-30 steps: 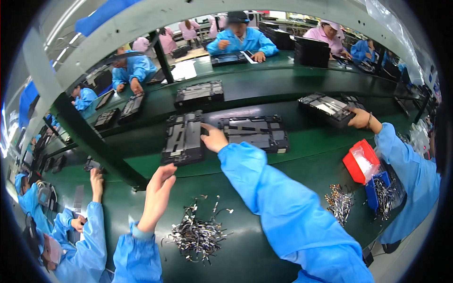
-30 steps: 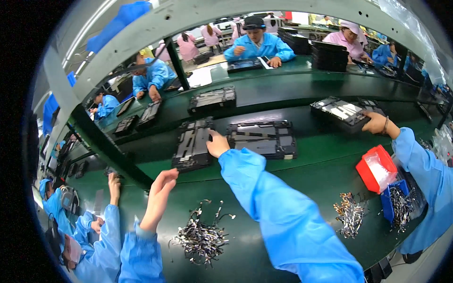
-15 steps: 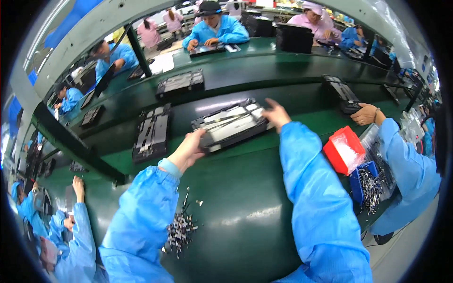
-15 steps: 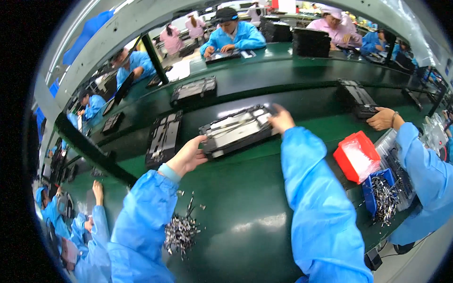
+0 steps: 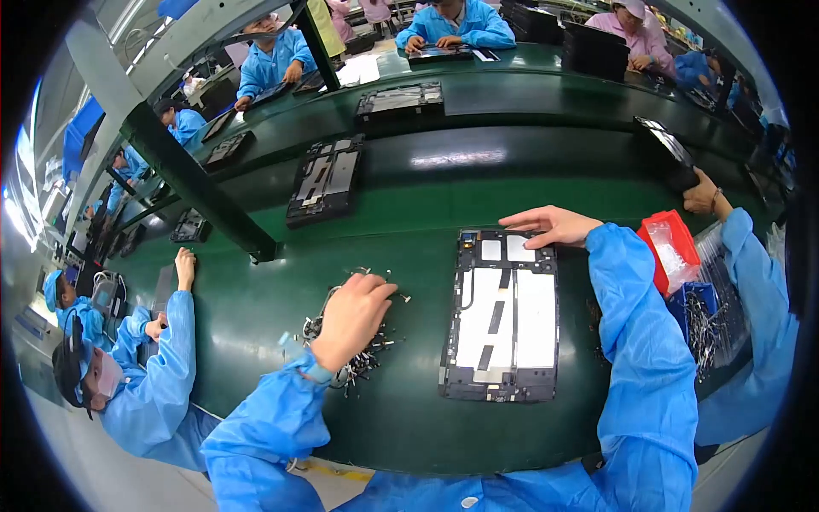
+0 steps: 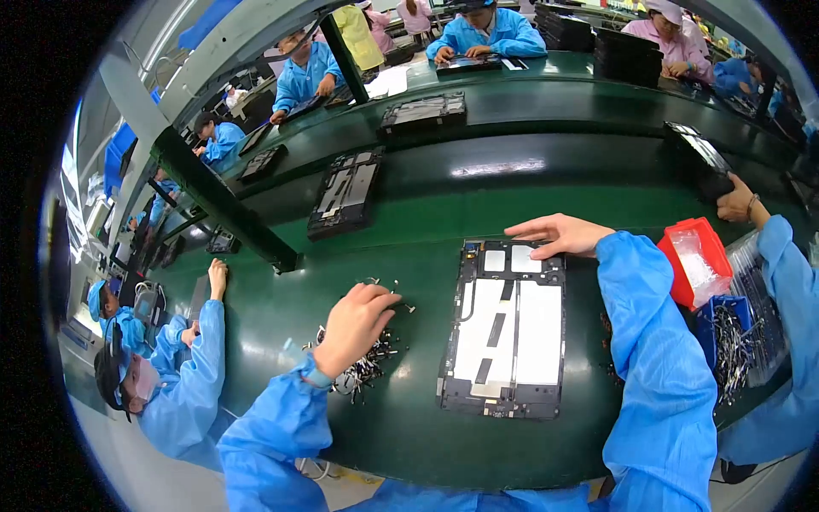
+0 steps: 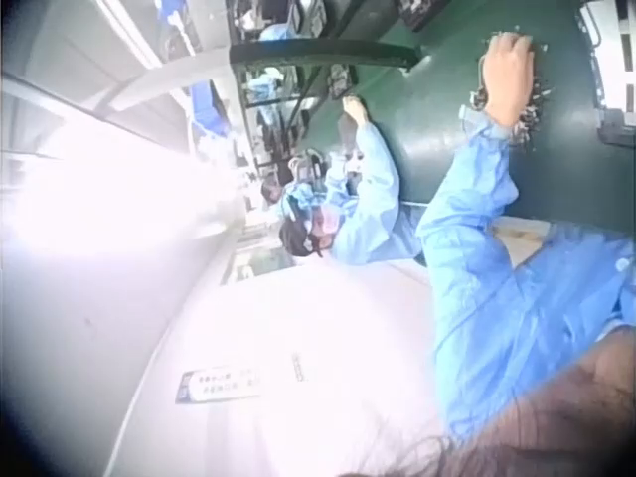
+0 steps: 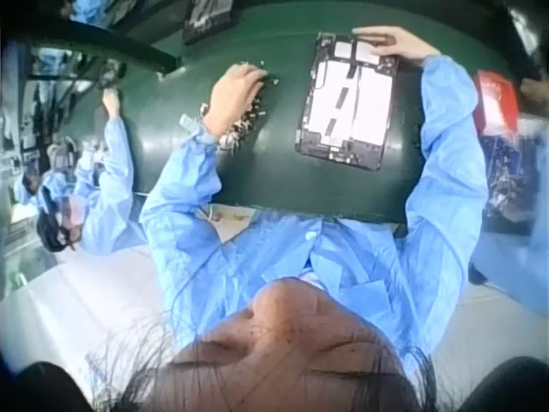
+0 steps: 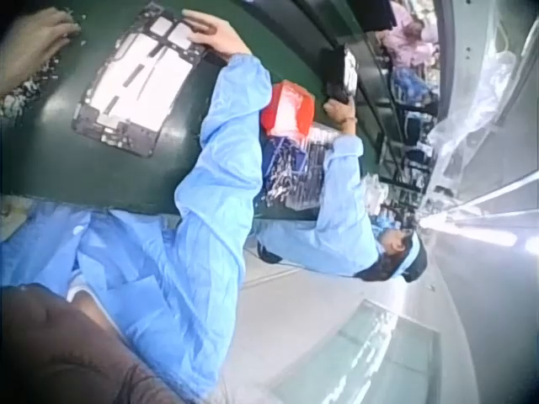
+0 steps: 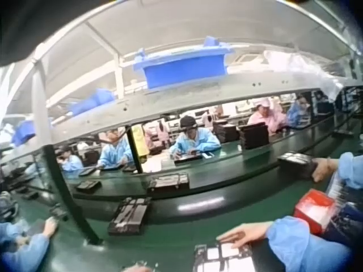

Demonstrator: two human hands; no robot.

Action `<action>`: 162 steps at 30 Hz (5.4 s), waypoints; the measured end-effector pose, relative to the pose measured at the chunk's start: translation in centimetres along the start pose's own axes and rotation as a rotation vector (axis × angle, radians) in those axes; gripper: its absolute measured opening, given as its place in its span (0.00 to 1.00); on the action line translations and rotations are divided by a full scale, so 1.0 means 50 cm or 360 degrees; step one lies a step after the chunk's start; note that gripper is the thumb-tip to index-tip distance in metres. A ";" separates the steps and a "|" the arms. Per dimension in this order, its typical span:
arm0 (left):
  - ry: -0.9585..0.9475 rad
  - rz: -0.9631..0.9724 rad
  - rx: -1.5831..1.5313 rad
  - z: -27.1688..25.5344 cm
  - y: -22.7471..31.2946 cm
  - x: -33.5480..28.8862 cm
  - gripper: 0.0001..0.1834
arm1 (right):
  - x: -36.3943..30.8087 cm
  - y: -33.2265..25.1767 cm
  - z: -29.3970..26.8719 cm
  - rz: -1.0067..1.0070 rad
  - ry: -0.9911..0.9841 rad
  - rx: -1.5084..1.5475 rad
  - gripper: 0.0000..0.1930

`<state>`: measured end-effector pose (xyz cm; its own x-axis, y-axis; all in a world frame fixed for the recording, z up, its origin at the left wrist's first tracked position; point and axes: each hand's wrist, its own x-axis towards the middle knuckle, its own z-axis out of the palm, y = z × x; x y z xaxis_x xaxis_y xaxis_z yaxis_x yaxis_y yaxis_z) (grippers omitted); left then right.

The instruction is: The person assembles internal ribbon cables and components into a tablet housing by hand, taking them from a component tray and connecting them inside the tablet.

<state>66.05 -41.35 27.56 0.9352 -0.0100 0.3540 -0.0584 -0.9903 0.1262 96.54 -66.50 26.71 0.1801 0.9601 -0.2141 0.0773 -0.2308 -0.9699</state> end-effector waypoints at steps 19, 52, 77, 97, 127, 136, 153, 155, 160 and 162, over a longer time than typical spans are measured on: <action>-0.0334 0.0268 -0.1560 -0.098 -0.005 0.082 0.04 | -0.074 -0.144 0.362 -0.0359 0.0517 -0.0189 0.15; -0.0581 -0.0291 -0.1876 -0.076 0.299 -0.034 0.12 | -0.228 -0.090 0.454 -0.1013 0.1230 -0.0918 0.12; -0.0227 0.0061 -0.1336 -0.010 0.284 -0.052 0.16 | -0.317 -0.117 0.244 -0.0096 0.2272 -0.0768 0.04; -0.0591 -0.0485 -0.1532 -0.028 0.242 -0.058 0.12 | -0.299 -0.085 0.197 -0.0136 0.1988 -0.1707 0.09; -0.0029 0.0004 0.0169 0.043 0.175 -0.024 0.15 | -0.014 -0.011 0.340 0.0032 0.1094 0.0050 0.08; 0.0013 0.0214 0.0332 0.048 0.154 0.002 0.13 | -0.013 -0.007 0.337 0.0044 0.1103 0.0049 0.07; 0.0079 0.0427 -0.0222 0.079 0.208 0.000 0.09 | -0.012 -0.003 0.337 -0.0038 0.1035 0.0055 0.07; 0.0048 0.0411 -0.0162 0.081 0.212 0.001 0.10 | -0.014 0.004 0.339 -0.0122 0.1106 0.0003 0.07; 0.0008 0.0355 -0.0104 0.085 0.214 0.009 0.11 | -0.019 -0.015 0.323 -0.0023 0.1024 0.0076 0.06; -0.0065 0.0325 -0.0086 0.076 0.213 0.020 0.13 | -0.020 -0.021 0.317 -0.0003 0.1028 0.0100 0.06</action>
<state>67.68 -52.44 25.76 0.9153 -0.2166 0.3397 -0.2660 -0.9582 0.1056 80.72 -64.73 26.08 0.7351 0.6674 -0.1188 0.0240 -0.2008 -0.9793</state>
